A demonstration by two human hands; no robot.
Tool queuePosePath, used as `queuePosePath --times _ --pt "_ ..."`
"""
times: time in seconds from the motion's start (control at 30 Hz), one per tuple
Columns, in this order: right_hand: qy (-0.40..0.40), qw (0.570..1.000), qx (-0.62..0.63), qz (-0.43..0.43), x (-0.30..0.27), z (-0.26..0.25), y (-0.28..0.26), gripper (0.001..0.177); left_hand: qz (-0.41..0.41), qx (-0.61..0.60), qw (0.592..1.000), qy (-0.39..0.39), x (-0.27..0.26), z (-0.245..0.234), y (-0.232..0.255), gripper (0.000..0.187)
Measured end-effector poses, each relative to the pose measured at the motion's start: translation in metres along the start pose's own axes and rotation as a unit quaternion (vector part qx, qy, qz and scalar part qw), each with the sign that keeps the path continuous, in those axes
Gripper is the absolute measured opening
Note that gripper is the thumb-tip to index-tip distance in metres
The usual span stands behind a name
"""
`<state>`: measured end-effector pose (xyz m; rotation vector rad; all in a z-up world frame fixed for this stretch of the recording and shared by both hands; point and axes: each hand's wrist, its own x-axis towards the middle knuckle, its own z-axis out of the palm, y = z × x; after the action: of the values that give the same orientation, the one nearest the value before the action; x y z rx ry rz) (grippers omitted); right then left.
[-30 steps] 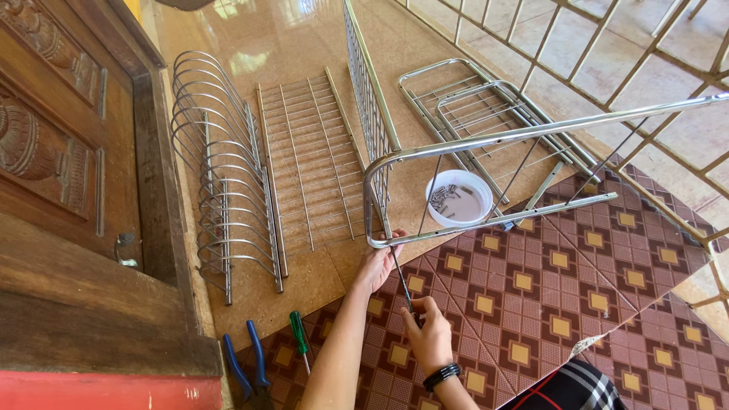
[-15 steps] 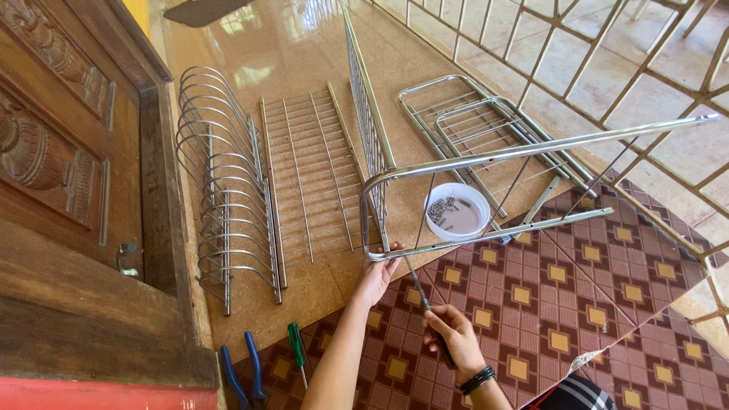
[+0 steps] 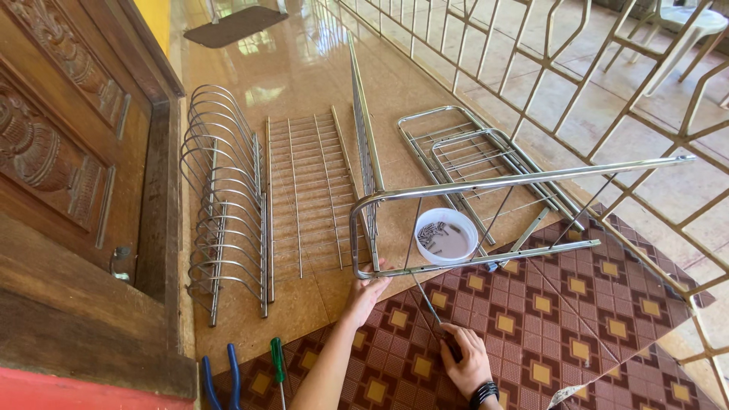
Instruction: The person assembles a stainless steel dish rack on a tiled floor. They insert a wire grid into the frame, then use a screwdriver to tighten screws at the frame joints. The person also attaches a curved metal component to the side of the rack.
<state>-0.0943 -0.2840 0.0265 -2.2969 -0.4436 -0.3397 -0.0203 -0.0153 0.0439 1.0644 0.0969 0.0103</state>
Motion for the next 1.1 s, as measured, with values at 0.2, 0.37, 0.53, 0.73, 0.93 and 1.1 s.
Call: queuePosePath --times 0.2,0.37,0.53,0.73,0.93,1.1 --pt "-0.053 0.996 -0.055 -0.037 -0.003 0.001 -0.003 0.029 0.073 0.095 0.987 0.109 0.006 -0.003 -0.027 0.078" --pt "-0.051 0.991 -0.072 -0.104 -0.003 -0.003 -0.013 0.029 0.23 0.337 0.894 0.188 0.011 0.001 -0.053 0.066" --pt "-0.048 0.991 -0.098 -0.08 -0.002 -0.006 -0.017 0.03 0.249 0.4 0.842 0.261 0.004 0.014 -0.054 0.055" --pt "-0.036 0.996 -0.081 -0.032 -0.003 -0.013 -0.02 0.033 0.275 0.485 0.741 0.375 -0.002 0.028 -0.045 0.031" --pt "-0.033 0.997 -0.063 -0.022 -0.003 -0.015 -0.019 0.035 0.375 0.463 0.732 0.332 -0.002 0.02 -0.047 0.035" --pt "-0.012 0.999 -0.032 -0.019 -0.005 -0.013 -0.013 0.032 0.347 0.529 0.668 0.392 0.002 -0.008 -0.04 0.026"
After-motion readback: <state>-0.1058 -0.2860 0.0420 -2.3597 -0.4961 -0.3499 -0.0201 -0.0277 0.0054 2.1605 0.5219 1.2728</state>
